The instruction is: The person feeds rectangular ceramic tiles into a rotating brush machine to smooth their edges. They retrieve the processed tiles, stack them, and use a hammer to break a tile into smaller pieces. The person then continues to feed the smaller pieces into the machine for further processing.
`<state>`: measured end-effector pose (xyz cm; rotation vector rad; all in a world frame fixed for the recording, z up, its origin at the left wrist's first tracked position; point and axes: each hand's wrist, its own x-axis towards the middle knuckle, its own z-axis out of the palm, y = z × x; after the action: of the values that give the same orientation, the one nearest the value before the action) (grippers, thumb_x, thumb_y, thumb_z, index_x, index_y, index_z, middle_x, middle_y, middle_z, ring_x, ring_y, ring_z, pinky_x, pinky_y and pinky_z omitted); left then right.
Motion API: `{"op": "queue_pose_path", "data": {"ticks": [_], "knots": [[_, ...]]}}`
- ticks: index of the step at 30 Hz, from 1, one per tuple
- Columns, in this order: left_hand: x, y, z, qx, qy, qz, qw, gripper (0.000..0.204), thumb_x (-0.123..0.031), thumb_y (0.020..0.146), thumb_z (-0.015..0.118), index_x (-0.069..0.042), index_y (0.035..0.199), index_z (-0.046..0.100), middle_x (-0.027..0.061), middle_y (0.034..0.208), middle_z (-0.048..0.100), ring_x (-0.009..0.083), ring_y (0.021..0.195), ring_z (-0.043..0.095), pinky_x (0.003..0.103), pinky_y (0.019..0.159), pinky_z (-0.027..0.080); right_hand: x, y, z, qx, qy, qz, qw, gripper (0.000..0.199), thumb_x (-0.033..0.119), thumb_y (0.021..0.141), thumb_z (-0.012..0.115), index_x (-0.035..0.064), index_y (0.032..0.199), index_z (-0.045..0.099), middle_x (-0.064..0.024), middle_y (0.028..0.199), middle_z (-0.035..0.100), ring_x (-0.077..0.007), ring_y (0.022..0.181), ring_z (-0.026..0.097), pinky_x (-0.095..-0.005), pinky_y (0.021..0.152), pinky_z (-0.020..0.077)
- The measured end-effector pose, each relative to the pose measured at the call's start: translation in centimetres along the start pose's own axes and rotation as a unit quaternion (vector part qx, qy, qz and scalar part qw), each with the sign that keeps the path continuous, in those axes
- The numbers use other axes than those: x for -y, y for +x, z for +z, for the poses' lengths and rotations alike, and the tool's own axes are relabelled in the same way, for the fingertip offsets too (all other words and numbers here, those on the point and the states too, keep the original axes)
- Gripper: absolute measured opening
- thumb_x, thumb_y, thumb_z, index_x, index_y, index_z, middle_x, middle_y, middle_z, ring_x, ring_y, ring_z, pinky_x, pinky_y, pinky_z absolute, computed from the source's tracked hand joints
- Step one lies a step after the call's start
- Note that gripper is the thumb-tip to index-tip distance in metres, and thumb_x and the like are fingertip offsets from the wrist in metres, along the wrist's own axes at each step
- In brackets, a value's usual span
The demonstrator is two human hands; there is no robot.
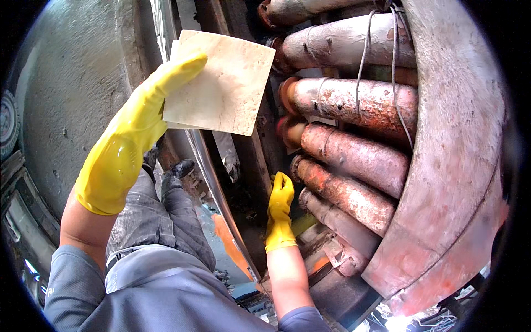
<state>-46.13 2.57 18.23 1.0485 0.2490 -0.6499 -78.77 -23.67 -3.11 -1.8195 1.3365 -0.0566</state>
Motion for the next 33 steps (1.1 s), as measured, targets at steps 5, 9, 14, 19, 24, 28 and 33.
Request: {"op": "queue_pose_path", "data": {"ticks": [5, 9, 14, 19, 24, 28, 33], "knots": [[1.0, 1.0, -5.8, -0.036, -0.039, -0.066, 0.996, 0.066, -0.045, 0.091, 0.077, -0.004, 0.139, 0.058, 0.0132, 0.123, 0.07, 0.0222, 0.108, 0.071, 0.041, 0.097, 0.056, 0.4, -2.7, 1.1, 0.004, 0.003, 0.004, 1.0, 0.038, 0.028, 0.101, 0.065, -0.0047, 0.12, 0.068, -0.0192, 0.115, 0.073, -0.0287, 0.104, 0.07, -0.0374, 0.093, 0.0535], [1.0, -0.3, -8.3, -0.026, -0.036, -0.053, 0.998, 0.063, -0.043, 0.093, 0.075, -0.004, 0.139, 0.058, 0.0133, 0.123, 0.07, 0.0219, 0.108, 0.071, 0.04, 0.098, 0.056, -0.1, -4.5, 2.0, 0.001, -0.026, -0.012, 1.0, 0.039, 0.028, 0.101, 0.065, -0.0049, 0.122, 0.068, -0.0206, 0.118, 0.072, -0.0304, 0.108, 0.069, -0.0385, 0.097, 0.0523], [0.1, -1.8, -9.7, -0.015, -0.058, -0.061, 0.996, 0.063, -0.042, 0.093, 0.075, -0.004, 0.139, 0.058, 0.0137, 0.123, 0.07, 0.023, 0.107, 0.071, 0.041, 0.097, 0.057, 0.3, -6.2, 2.9, 0.009, -0.037, -0.028, 0.999, 0.04, 0.024, 0.103, 0.065, -0.005, 0.13, 0.062, -0.0167, 0.122, 0.07, -0.0257, 0.11, 0.066, -0.0352, 0.099, 0.0504], [-1.4, -3.4, -9.5, -0.025, 0.007, -0.081, 0.996, 0.068, -0.046, 0.091, 0.076, -0.004, 0.141, 0.057, 0.0151, 0.126, 0.068, 0.0252, 0.109, 0.071, 0.044, 0.098, 0.056, 0.8, -7.3, 3.5, -0.01, 0.016, 0.021, 1.0, 0.056, 0.03, 0.101, 0.066, -0.0025, 0.144, 0.051, -0.0222, 0.141, 0.059, -0.0322, 0.129, 0.057, -0.0402, 0.11, 0.0432], [-1.2, -3.4, -11.2, -0.021, -0.025, -0.088, 0.996, 0.059, -0.038, 0.091, 0.078, -0.005, 0.136, 0.062, 0.0115, 0.124, 0.07, 0.0215, 0.11, 0.071, 0.039, 0.097, 0.056, -2.6, -3.0, 3.7, -0.053, 0.008, 0.046, 0.998, 0.07, 0.031, 0.101, 0.067, 0.002, 0.156, 0.036, -0.0213, 0.158, 0.043, -0.0317, 0.144, 0.044, -0.0401, 0.119, 0.034], [-0.4, -3.0, -12.8, 0.004, -0.033, -0.095, 0.995, 0.059, -0.039, 0.091, 0.078, -0.003, 0.136, 0.061, 0.0132, 0.125, 0.07, 0.022, 0.108, 0.072, 0.04, 0.094, 0.058, -1.8, -0.2, 5.6, -0.1, 0.032, 0.072, 0.992, 0.077, 0.036, 0.1, 0.068, 0.0038, 0.159, 0.031, -0.0238, 0.161, 0.038, -0.0351, 0.148, 0.04, -0.0409, 0.12, 0.0326], [-1.3, -3.8, -11.7, -0.021, 0.004, -0.094, 0.995, 0.067, -0.043, 0.09, 0.078, -0.003, 0.139, 0.058, 0.0165, 0.127, 0.069, 0.0256, 0.11, 0.072, 0.043, 0.096, 0.059, 1.8, 2.2, 8.8, -0.124, 0.049, 0.13, 0.983, 0.077, 0.038, 0.099, 0.067, 0.0043, 0.159, 0.031, -0.0231, 0.161, 0.039, -0.0365, 0.146, 0.042, -0.0423, 0.118, 0.035]]}}
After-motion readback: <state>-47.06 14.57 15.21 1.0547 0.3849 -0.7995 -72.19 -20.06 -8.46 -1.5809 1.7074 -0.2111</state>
